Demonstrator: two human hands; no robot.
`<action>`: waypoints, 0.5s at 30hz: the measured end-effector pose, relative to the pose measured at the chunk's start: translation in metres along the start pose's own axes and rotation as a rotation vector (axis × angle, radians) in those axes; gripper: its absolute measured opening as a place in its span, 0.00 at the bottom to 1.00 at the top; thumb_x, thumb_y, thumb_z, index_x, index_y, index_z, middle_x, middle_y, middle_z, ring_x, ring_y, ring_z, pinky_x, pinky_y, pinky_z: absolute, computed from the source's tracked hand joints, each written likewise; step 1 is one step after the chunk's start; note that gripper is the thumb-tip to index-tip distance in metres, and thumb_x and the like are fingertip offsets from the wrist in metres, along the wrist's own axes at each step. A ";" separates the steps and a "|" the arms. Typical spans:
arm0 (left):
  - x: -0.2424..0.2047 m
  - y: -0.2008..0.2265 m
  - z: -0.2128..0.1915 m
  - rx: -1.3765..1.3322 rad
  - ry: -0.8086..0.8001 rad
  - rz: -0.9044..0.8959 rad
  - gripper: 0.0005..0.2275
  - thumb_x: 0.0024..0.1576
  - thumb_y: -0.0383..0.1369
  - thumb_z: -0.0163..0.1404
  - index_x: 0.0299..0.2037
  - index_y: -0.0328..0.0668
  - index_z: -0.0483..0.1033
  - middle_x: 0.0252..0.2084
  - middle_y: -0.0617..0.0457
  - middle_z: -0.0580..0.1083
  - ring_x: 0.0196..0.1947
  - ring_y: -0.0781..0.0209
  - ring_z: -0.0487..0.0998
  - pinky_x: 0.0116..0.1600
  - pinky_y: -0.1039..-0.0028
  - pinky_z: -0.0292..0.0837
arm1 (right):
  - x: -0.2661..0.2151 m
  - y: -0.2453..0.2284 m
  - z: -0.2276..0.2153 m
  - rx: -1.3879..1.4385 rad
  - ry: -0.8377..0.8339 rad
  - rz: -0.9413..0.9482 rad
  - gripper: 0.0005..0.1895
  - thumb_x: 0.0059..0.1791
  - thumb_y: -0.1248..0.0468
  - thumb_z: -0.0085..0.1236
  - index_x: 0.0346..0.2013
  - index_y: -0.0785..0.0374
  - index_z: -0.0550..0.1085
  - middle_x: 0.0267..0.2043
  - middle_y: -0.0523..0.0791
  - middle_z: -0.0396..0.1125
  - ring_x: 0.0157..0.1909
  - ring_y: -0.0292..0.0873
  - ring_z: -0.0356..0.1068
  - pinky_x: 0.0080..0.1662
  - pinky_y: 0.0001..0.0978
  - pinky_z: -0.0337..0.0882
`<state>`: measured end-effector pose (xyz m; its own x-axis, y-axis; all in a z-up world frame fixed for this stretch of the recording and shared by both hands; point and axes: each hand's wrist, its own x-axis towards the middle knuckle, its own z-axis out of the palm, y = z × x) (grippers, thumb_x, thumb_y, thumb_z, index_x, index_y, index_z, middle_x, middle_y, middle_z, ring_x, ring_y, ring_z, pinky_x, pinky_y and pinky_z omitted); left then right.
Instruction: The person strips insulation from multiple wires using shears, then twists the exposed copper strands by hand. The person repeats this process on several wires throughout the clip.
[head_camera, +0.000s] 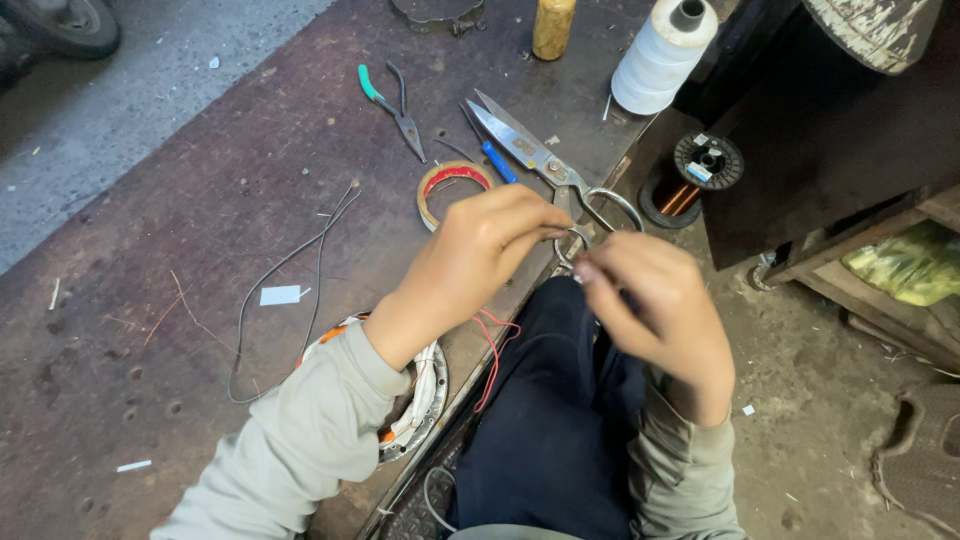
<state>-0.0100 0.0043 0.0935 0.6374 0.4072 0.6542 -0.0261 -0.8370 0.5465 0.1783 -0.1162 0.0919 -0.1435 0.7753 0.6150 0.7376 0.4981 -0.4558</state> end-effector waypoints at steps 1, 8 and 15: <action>-0.001 0.002 -0.001 0.012 -0.017 0.015 0.07 0.58 0.22 0.54 0.45 0.36 0.79 0.40 0.46 0.76 0.42 0.47 0.79 0.46 0.65 0.74 | -0.001 0.000 0.000 0.006 0.080 0.036 0.01 0.53 0.71 0.55 0.37 0.68 0.72 0.32 0.49 0.66 0.32 0.46 0.68 0.37 0.35 0.66; 0.000 0.011 -0.002 0.072 0.007 0.078 0.07 0.60 0.23 0.53 0.46 0.35 0.77 0.43 0.45 0.74 0.45 0.45 0.78 0.49 0.62 0.73 | 0.013 0.015 0.015 -0.046 0.084 0.167 0.02 0.53 0.72 0.56 0.39 0.71 0.73 0.32 0.51 0.67 0.32 0.48 0.68 0.35 0.34 0.67; 0.001 0.009 -0.003 0.033 0.006 0.051 0.06 0.61 0.24 0.54 0.46 0.34 0.76 0.42 0.45 0.73 0.44 0.45 0.78 0.48 0.63 0.73 | 0.006 -0.002 0.010 -0.097 0.095 -0.102 0.03 0.50 0.71 0.57 0.36 0.69 0.73 0.33 0.51 0.67 0.34 0.52 0.68 0.40 0.40 0.67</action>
